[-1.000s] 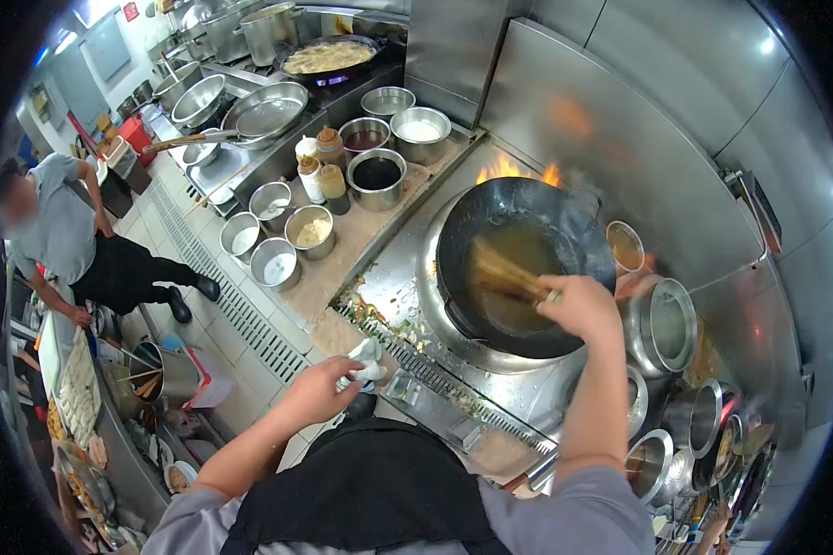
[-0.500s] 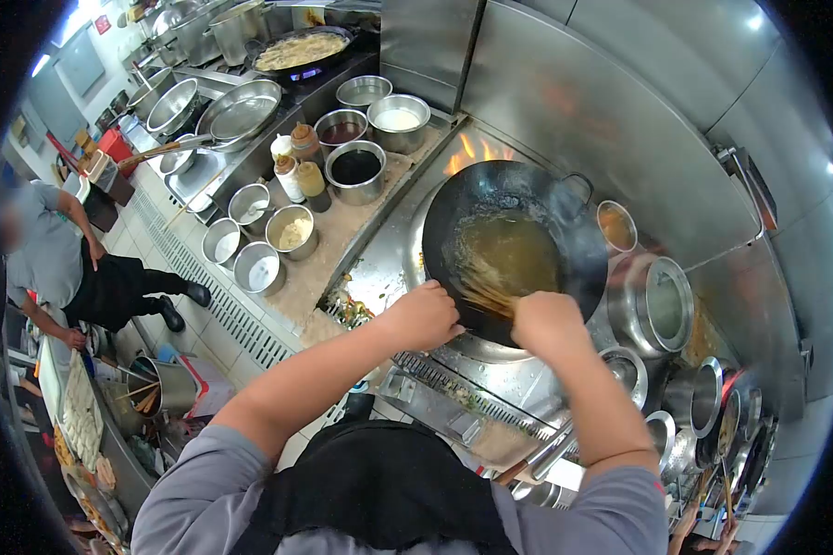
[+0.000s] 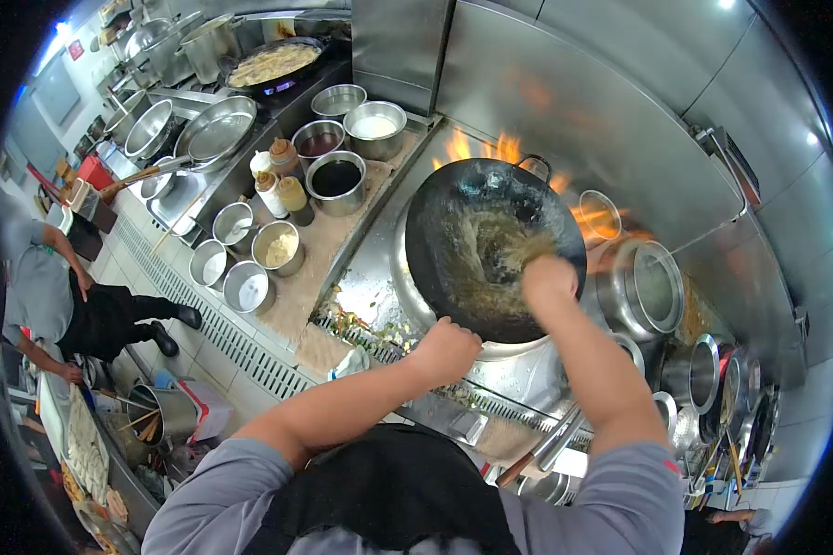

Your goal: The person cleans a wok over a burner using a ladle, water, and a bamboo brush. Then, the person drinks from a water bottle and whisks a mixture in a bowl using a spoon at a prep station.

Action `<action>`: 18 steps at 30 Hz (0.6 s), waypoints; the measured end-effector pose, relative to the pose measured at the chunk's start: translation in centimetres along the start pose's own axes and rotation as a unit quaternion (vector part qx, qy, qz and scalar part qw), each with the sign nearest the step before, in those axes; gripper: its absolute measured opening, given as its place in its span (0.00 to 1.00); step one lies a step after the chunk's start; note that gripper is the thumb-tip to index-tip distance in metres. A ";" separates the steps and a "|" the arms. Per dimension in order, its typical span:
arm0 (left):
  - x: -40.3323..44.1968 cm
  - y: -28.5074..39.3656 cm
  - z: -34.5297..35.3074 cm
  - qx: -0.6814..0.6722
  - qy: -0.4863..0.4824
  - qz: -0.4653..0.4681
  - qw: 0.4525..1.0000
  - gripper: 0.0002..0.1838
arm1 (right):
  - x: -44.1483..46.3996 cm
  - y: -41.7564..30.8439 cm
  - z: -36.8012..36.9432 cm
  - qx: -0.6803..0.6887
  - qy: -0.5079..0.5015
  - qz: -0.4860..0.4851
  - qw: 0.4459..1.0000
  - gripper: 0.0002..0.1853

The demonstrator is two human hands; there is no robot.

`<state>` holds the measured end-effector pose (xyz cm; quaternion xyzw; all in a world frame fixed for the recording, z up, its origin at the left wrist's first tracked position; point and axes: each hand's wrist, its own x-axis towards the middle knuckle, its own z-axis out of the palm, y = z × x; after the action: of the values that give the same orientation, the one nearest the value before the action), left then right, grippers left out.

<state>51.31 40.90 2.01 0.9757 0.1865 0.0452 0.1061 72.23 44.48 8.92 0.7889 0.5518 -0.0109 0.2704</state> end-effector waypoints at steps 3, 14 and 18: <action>-0.3 -0.4 0.1 -0.010 0.028 0.009 1.000 0.08 | 4.5 0.6 -1.3 0.126 0.077 0.038 0.988 0.11; -5.2 -0.5 -1.3 -0.047 0.156 0.037 0.986 0.24 | 3.7 1.7 0.3 0.042 0.105 0.034 0.993 0.13; -6.0 -0.9 -1.1 -0.045 0.152 0.042 0.986 0.32 | 1.9 -4.7 -2.0 0.019 0.088 -0.062 0.994 0.14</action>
<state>45.25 39.71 2.58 0.9586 0.1571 0.2059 0.1184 68.33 48.13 8.11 0.7557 0.6213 0.0312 0.2050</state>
